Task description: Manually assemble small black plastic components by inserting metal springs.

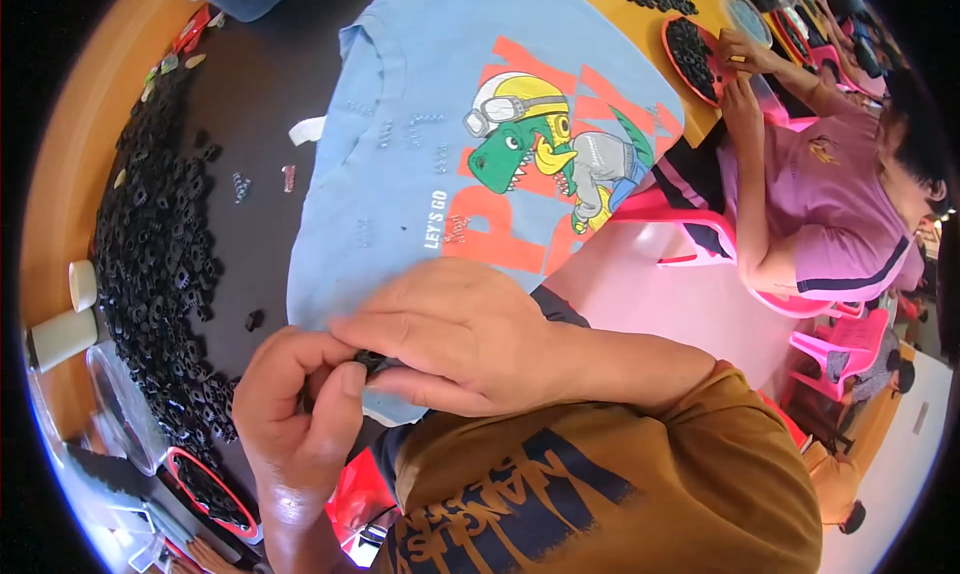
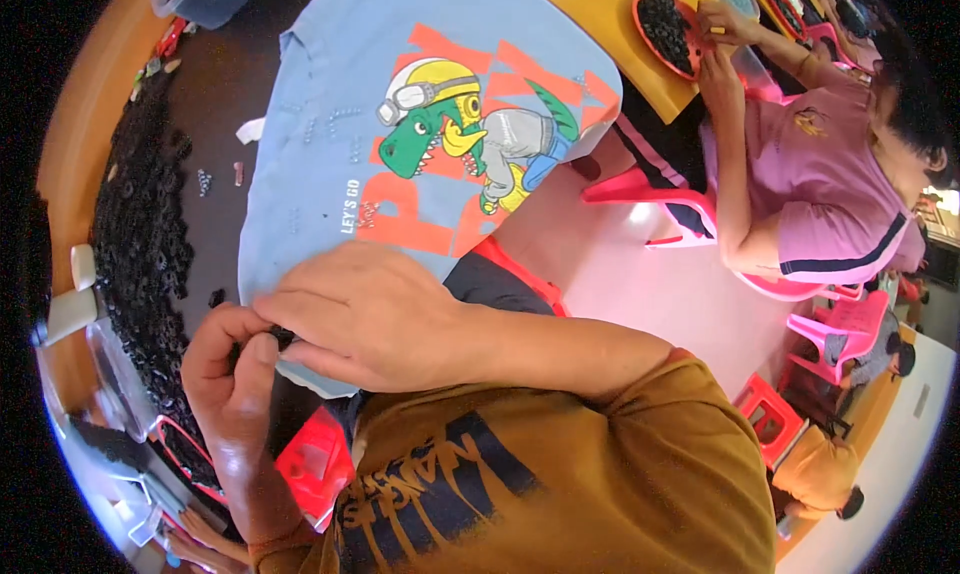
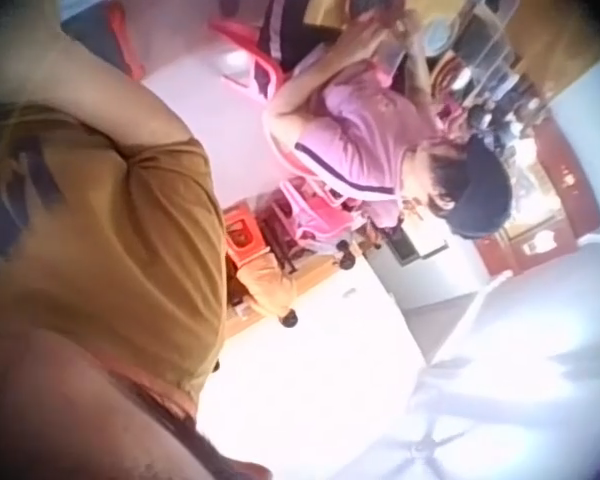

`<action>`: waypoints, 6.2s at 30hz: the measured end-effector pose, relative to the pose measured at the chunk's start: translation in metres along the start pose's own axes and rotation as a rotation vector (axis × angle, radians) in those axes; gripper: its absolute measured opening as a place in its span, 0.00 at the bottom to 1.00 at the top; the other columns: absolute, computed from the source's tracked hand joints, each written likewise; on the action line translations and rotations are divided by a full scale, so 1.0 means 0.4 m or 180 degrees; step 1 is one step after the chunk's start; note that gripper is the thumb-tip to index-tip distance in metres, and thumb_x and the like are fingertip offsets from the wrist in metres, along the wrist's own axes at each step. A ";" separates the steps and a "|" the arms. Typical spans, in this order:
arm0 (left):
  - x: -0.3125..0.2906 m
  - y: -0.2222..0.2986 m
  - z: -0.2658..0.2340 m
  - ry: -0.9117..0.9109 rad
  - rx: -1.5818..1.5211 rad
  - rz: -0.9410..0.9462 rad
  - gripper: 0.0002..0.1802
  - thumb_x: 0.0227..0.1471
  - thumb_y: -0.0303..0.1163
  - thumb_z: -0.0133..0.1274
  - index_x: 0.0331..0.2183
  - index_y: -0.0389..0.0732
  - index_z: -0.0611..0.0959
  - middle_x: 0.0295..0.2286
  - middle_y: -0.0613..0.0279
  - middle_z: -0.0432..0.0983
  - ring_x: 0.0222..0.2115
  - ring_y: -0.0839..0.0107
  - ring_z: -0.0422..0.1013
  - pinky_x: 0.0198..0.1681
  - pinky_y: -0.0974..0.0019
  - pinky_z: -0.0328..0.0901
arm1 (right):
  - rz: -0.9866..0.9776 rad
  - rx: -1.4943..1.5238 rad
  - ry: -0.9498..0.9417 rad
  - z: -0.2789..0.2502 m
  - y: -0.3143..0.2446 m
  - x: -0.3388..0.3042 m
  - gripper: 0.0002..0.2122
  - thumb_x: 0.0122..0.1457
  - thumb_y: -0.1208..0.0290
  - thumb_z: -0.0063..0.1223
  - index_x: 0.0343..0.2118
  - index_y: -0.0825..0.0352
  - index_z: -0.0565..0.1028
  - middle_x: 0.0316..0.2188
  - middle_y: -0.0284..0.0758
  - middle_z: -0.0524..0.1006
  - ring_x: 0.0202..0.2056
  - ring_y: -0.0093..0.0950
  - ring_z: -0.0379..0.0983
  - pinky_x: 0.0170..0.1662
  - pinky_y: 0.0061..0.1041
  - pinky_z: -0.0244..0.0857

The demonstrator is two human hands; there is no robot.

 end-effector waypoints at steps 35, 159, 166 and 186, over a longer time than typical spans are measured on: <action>0.285 0.060 0.162 0.0339 0.2676 0.1535 0.05 0.47 0.30 0.55 0.27 0.41 0.75 0.25 0.59 0.73 0.26 0.58 0.71 0.28 0.59 0.65 | 0.0117 0.0413 0.0346 -0.027 0.017 -0.014 0.11 0.43 0.75 0.62 0.32 0.67 0.76 0.28 0.36 0.74 0.27 0.34 0.71 0.30 0.30 0.63; -0.033 0.012 -0.075 0.0429 0.0615 0.0871 0.07 0.39 0.18 0.56 0.23 0.37 0.75 0.16 0.68 0.61 0.15 0.78 0.55 0.19 0.74 0.51 | 0.1303 0.1823 -0.0374 0.085 -0.014 0.006 0.10 0.49 0.82 0.59 0.35 0.70 0.76 0.27 0.30 0.71 0.25 0.18 0.63 0.29 0.17 0.56; -0.044 0.007 -0.082 0.0597 -0.0060 0.0471 0.04 0.42 0.20 0.54 0.23 0.37 0.75 0.17 0.71 0.62 0.17 0.82 0.55 0.20 0.75 0.50 | 0.1200 0.1887 -0.0363 0.085 -0.014 0.009 0.11 0.49 0.82 0.60 0.37 0.71 0.76 0.29 0.32 0.71 0.26 0.17 0.64 0.30 0.17 0.57; -0.046 0.052 -0.062 -0.0084 0.1159 0.0949 0.07 0.37 0.16 0.52 0.23 0.36 0.74 0.17 0.64 0.60 0.16 0.74 0.55 0.21 0.70 0.52 | 0.0956 0.1409 -0.0271 0.102 -0.032 0.015 0.07 0.47 0.81 0.57 0.31 0.67 0.75 0.23 0.32 0.68 0.21 0.23 0.67 0.22 0.20 0.60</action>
Point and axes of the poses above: each hand's wrist, its own x-axis towards the middle knuckle, its own z-axis out of the palm, y = z × x, the point moved 4 cm from there along x, towards the middle knuckle
